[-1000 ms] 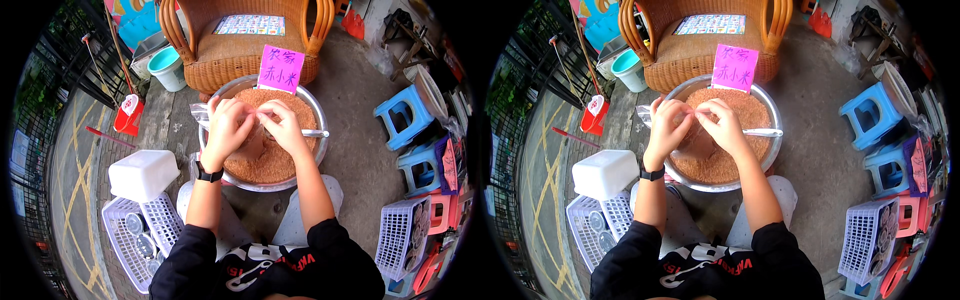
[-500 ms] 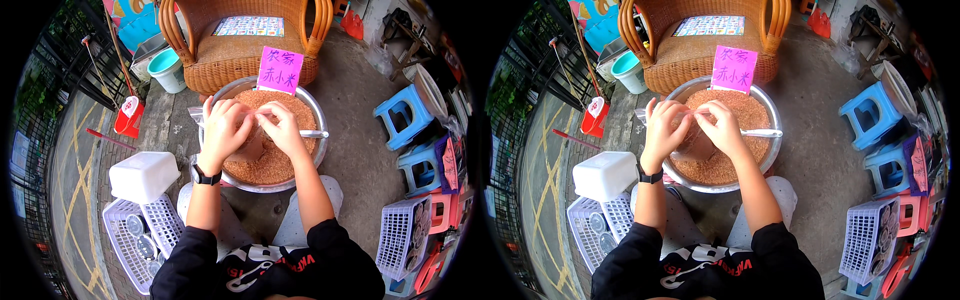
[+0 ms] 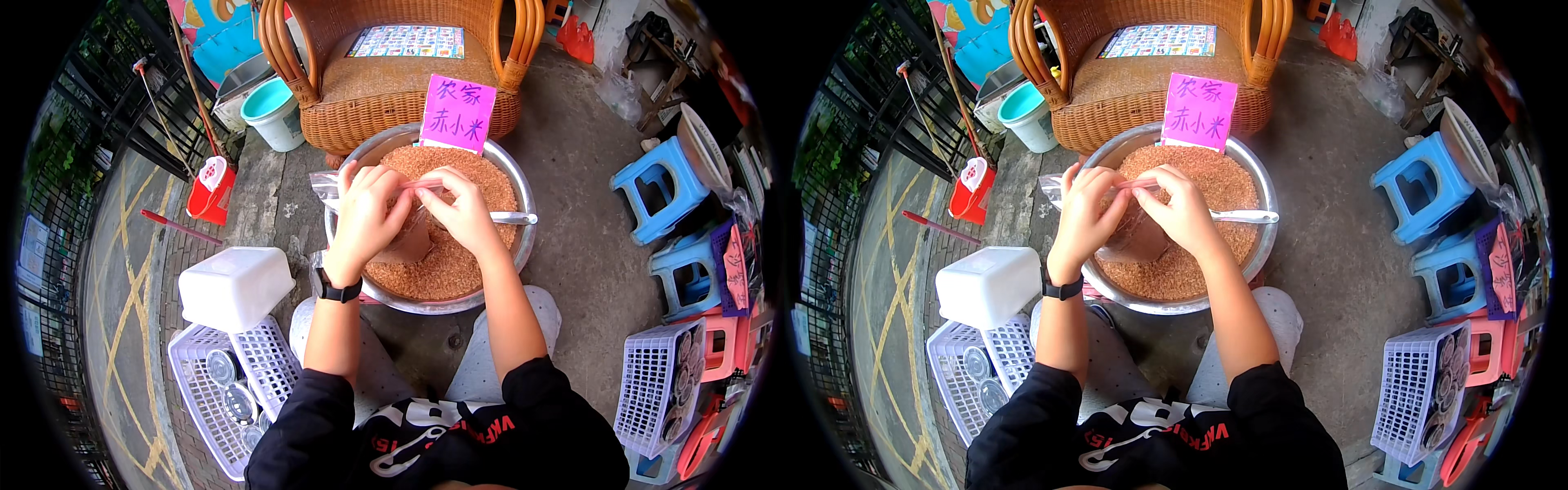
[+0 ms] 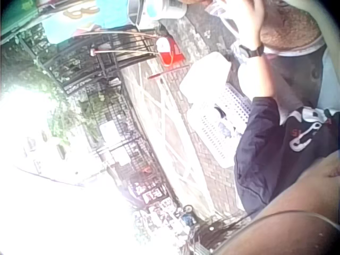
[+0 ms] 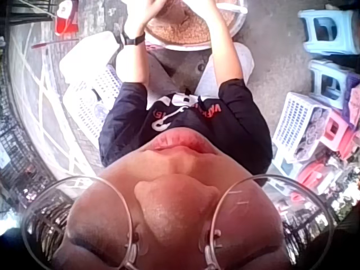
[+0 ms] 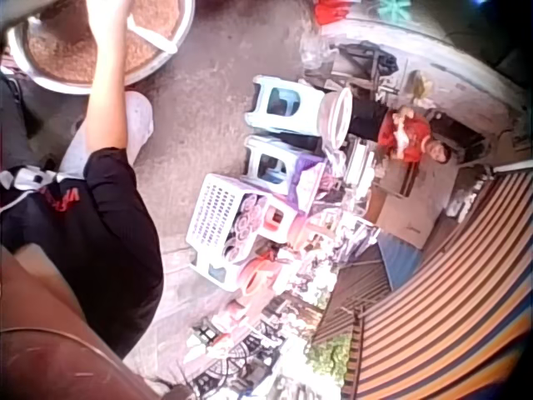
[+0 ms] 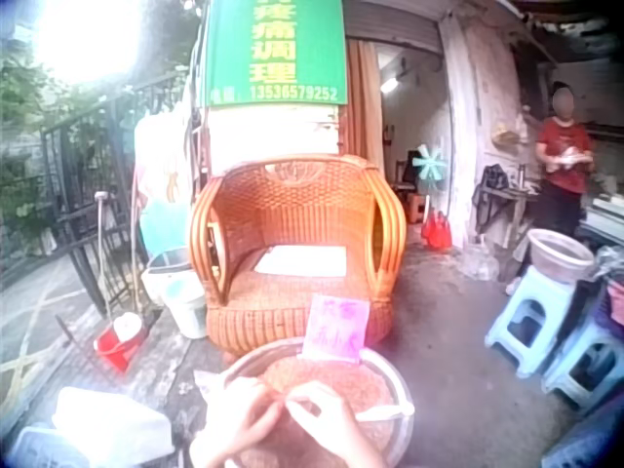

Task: The person scoops red millet from a metal basin into a plastic bag using a spoon and seals the bag by hand. The person then opens another plastic bag and scoops more millet into it with the spoon.

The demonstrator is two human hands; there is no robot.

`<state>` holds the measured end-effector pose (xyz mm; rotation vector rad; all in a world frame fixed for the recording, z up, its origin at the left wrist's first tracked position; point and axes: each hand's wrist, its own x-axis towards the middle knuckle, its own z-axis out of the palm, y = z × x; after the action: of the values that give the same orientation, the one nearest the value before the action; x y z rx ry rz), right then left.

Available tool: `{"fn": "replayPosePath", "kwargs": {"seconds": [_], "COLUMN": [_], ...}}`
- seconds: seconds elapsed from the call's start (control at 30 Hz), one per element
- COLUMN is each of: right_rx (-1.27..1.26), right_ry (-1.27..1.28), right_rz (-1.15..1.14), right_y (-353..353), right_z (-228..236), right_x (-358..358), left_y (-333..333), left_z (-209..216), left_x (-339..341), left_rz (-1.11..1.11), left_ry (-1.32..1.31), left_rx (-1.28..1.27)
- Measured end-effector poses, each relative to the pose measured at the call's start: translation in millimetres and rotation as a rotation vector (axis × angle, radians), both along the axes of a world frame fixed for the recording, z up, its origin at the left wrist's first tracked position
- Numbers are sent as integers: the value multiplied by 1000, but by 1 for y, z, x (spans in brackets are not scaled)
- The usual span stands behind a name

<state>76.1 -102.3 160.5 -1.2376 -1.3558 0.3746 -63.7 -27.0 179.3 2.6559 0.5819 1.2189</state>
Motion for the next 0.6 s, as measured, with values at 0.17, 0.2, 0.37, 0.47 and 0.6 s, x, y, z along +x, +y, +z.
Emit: {"fn": "replayPosePath", "kwargs": {"seconds": [0.17,0.2,0.37,0.47,0.6], "right_rx": [-27,-27,46,68,44], "right_ry": [26,26,-64,-122,-95], "right_rz": [-8,-8,-55,-77,-94], "right_y": [-2,-1,1,2,0], "right_z": [4,4,1,1,3], "right_x": [-2,-1,2,2,1], "left_y": [0,0,-1,-1,1], "left_z": [1,2,3,3,8], "left_x": [0,0,2,0,-9], "left_rz": [4,4,2,24,69], "left_ry": [7,-2,-29,-9,34], "left_rx": [46,51,63,62,27]}}
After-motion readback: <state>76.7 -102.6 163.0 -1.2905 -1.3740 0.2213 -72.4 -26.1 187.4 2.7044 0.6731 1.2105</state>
